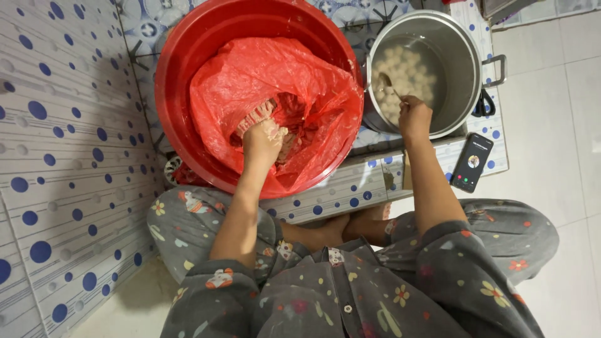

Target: Forming meatballs from dough using a spoon and hands and placing them into a pot of water

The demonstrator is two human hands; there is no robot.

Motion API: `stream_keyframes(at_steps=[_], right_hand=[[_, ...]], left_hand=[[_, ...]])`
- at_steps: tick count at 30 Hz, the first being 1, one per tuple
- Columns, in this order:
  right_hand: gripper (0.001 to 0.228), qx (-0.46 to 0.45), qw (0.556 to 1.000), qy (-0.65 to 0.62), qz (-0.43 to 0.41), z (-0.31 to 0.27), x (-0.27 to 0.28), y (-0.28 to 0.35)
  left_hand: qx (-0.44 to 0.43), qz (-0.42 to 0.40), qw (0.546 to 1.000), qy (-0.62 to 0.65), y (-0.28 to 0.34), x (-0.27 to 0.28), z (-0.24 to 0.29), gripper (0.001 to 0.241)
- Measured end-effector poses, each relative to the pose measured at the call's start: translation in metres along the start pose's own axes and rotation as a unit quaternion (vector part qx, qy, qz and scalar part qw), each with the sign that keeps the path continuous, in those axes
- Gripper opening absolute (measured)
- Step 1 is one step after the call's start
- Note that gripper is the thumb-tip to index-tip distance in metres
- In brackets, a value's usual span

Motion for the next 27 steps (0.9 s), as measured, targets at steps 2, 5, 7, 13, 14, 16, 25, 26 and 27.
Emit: stream_keyframes(at_steps=[2,5,7,13,14,16,25,26,27], right_hand=[[0.024,-0.005,1.0,0.021,0.016,-0.014,0.013,-0.001],[0.031,0.02,0.959,-0.247,0.136,-0.017,0.044,-0.005],[0.025,-0.063,0.927,-0.343,0.137,-0.063,0.061,0.011],[0.016,-0.082,0.927,-0.363,-0.052,-0.214,0.06,0.12],[0.022,-0.027,0.941,-0.301,-0.151,-0.258,0.058,0.148],[0.014,-0.015,0.934,-0.299,-0.193,-0.259,0.032,0.189],[0.021,-0.222,0.808,-0.48,-0.26,-0.311,0.064,0.22],[0.021,-0.227,0.803,-0.486,-0.258,-0.31,0.068,0.218],[0.021,-0.228,0.804,-0.488,-0.254,-0.305,0.07,0.219]], left_hand=[[0.021,0.003,0.999,0.034,0.006,0.009,0.003,0.014],[0.054,0.01,0.994,0.095,0.004,-0.008,-0.019,0.016],[0.08,0.01,0.98,0.183,0.009,0.004,-0.002,0.019],[0.149,-0.064,0.786,0.596,0.018,0.04,0.051,0.032],[0.135,-0.142,0.723,0.662,0.019,0.041,0.065,0.025],[0.091,-0.113,0.723,0.675,0.016,0.049,0.071,0.024],[-0.361,0.134,0.907,0.173,0.069,0.085,0.13,0.007],[-0.395,0.172,0.897,0.1,0.08,0.091,0.143,0.02],[-0.398,0.169,0.896,0.102,0.083,0.09,0.142,0.02]])
Point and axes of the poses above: each hand's wrist, its own y-axis away from the middle knuckle, its own x-axis out of the back of the hand, z = x × y, the point moved 9 cm from there along -y, towards the middle knuckle, and after that the axes turned 7 degrees about -y, right-handed, at the moved point
